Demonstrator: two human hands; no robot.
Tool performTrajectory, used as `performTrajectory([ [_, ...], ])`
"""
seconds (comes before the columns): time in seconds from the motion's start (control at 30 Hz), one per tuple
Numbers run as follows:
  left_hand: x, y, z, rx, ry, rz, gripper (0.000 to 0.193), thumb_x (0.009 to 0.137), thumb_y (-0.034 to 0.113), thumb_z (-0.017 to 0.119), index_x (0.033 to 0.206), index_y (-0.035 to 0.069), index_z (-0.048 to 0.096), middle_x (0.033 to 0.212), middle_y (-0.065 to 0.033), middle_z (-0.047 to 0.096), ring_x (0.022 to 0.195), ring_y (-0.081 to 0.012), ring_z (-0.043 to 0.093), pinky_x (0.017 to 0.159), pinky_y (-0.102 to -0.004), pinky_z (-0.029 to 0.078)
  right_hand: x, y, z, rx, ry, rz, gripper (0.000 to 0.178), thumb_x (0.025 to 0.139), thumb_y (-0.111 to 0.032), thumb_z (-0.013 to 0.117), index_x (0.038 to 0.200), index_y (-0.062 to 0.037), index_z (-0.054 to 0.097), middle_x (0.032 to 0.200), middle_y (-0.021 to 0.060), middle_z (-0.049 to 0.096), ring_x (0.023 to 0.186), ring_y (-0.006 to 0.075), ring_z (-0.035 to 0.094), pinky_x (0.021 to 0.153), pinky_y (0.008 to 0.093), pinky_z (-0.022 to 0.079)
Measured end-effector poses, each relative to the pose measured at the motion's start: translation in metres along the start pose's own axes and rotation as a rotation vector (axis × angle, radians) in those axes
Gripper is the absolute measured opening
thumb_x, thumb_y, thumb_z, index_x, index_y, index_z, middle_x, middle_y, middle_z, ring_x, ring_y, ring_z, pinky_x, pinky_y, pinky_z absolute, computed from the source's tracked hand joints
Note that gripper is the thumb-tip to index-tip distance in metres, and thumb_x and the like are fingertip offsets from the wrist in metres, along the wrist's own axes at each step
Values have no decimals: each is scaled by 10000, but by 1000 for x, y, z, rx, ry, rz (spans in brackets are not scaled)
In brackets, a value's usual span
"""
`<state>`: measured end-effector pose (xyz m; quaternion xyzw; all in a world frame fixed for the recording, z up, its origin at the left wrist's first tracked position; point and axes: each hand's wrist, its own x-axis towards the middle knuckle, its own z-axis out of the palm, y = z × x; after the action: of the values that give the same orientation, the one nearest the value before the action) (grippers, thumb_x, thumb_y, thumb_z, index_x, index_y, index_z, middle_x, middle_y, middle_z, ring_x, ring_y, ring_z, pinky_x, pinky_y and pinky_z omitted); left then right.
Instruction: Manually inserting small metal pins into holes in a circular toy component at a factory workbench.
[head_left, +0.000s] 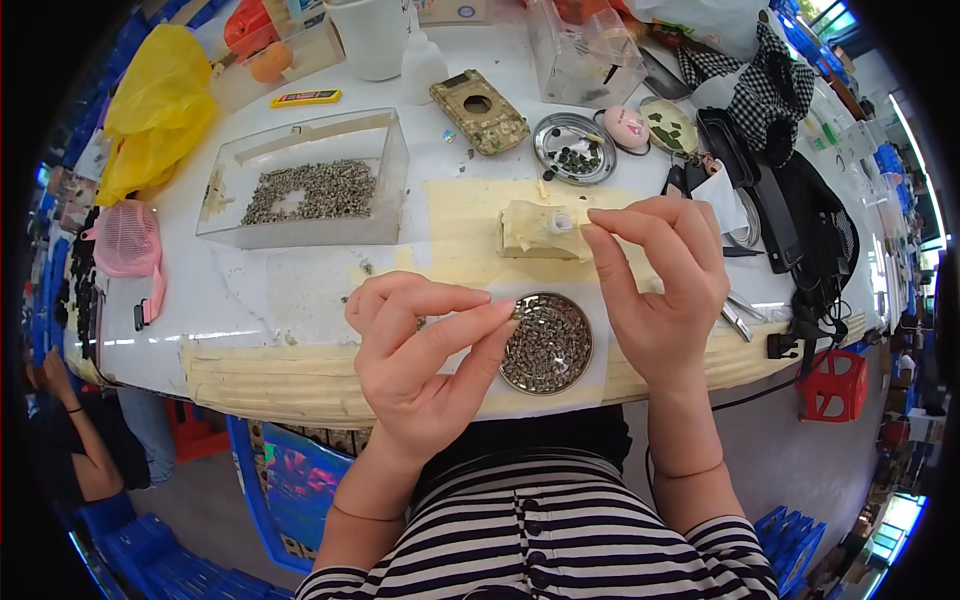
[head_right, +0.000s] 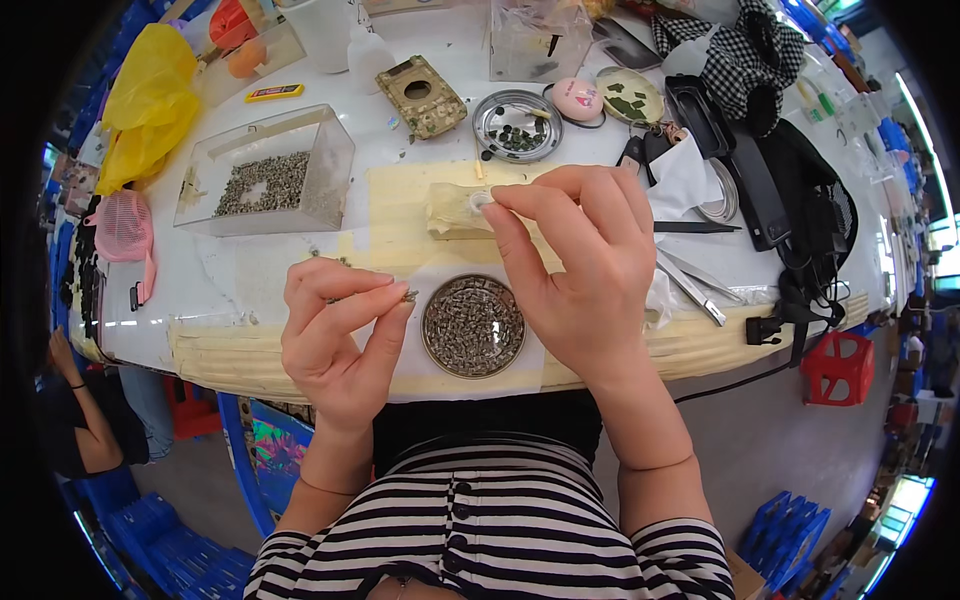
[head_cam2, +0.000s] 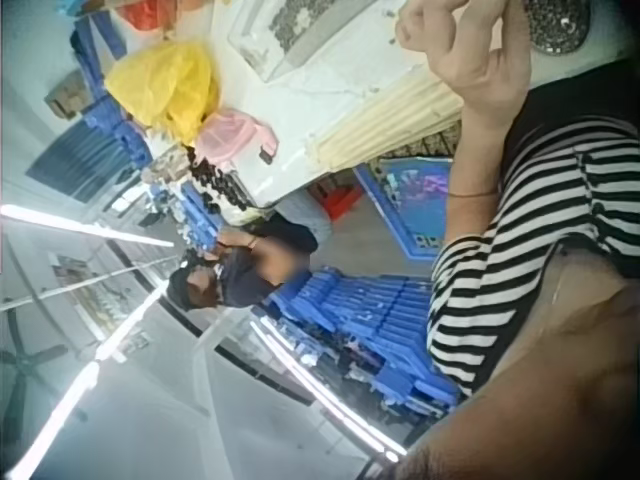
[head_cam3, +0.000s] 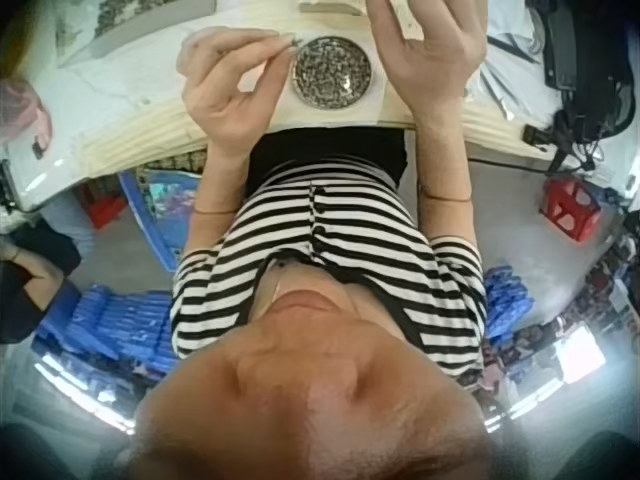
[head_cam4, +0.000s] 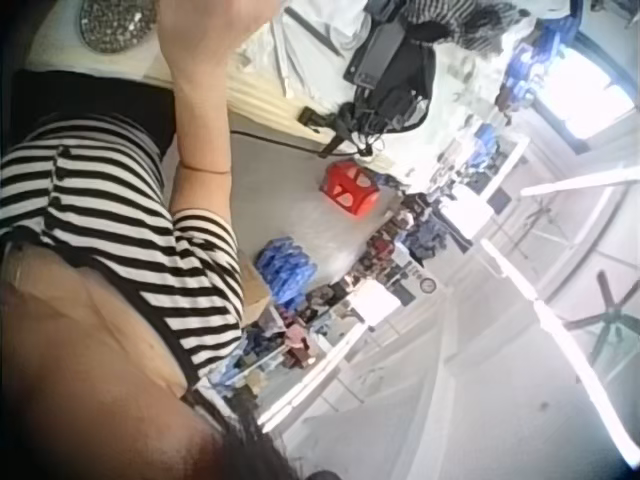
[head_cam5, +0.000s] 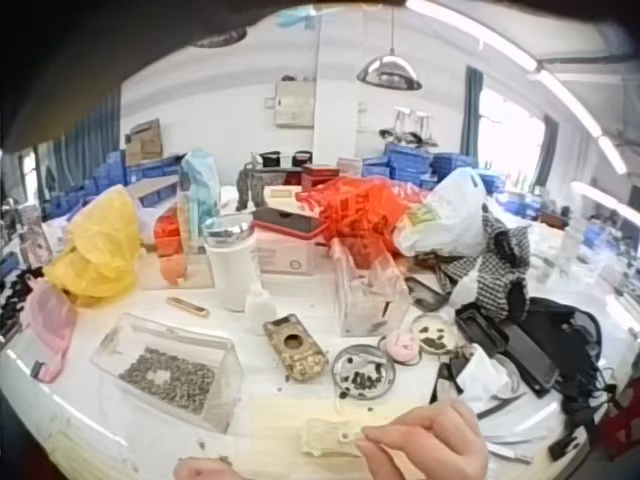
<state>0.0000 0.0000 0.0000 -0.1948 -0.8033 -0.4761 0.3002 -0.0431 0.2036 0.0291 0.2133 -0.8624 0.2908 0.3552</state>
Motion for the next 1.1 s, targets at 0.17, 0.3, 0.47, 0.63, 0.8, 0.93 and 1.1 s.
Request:
performTrajectory([
  [0.17, 0, 1, -1, -1, -6, 3, 219, 714, -53, 781, 907, 46, 751, 925, -56, 679, 896, -243, 531, 819, -354, 414, -7, -9, -5, 297, 119, 107, 137, 792, 10, 770, 904, -33, 703, 863, 60, 646, 771, 201, 551, 692, 303, 436],
  [0.3, 2, 3, 0, 11, -20, -3, 216, 716, -54, 778, 906, 46, 751, 919, -54, 681, 889, -240, 531, 817, -350, 413, -18, -14, -1, 635, 15, 303, 86, 861, -8, 719, 940, -3, 685, 898, 62, 655, 837, 184, 560, 776, 287, 443],
  [0.47, 3, 3, 1, 20, -27, 2, 213, 720, -50, 778, 907, 49, 752, 917, -53, 683, 888, -234, 530, 809, -343, 413, -20, -17, 1, 728, -24, 383, 75, 878, -21, 710, 945, -4, 682, 897, 53, 661, 834, 177, 556, 771, 283, 435],
  [0.63, 2, 3, 1, 25, -33, 4, 210, 724, -49, 778, 909, 48, 753, 917, -51, 683, 887, -234, 529, 808, -342, 415, -20, -17, 2, 688, -27, 339, 66, 874, -24, 715, 930, -7, 686, 877, 54, 661, 813, 180, 556, 753, 288, 436],
  [0.8, 2, 3, 1, 24, -35, 9, 207, 727, -46, 778, 910, 47, 753, 916, -51, 683, 888, -235, 530, 806, -341, 416, -20, -16, 3, 671, -33, 322, 62, 871, -23, 716, 923, -6, 686, 868, 57, 660, 805, 185, 558, 747, 286, 435],
  [0.93, 2, 3, 0, 22, -33, 10, 204, 729, -42, 778, 911, 45, 752, 914, -53, 682, 889, -236, 530, 809, -342, 419, -19, -18, 2, 678, -17, 354, 61, 867, -14, 713, 919, 0, 686, 862, 57, 660, 804, 186, 558, 748, 287, 437],
  [1.1, 1, 1, 0, 12, -12, 9, 226, 720, -18, 797, 925, 70, 759, 912, -31, 681, 879, -223, 540, 823, -338, 399, -13, -9, 2, 453, 147, 272, 69, 844, -21, 741, 898, -24, 697, 840, 51, 644, 797, 201, 556, 729, 301, 433],
])
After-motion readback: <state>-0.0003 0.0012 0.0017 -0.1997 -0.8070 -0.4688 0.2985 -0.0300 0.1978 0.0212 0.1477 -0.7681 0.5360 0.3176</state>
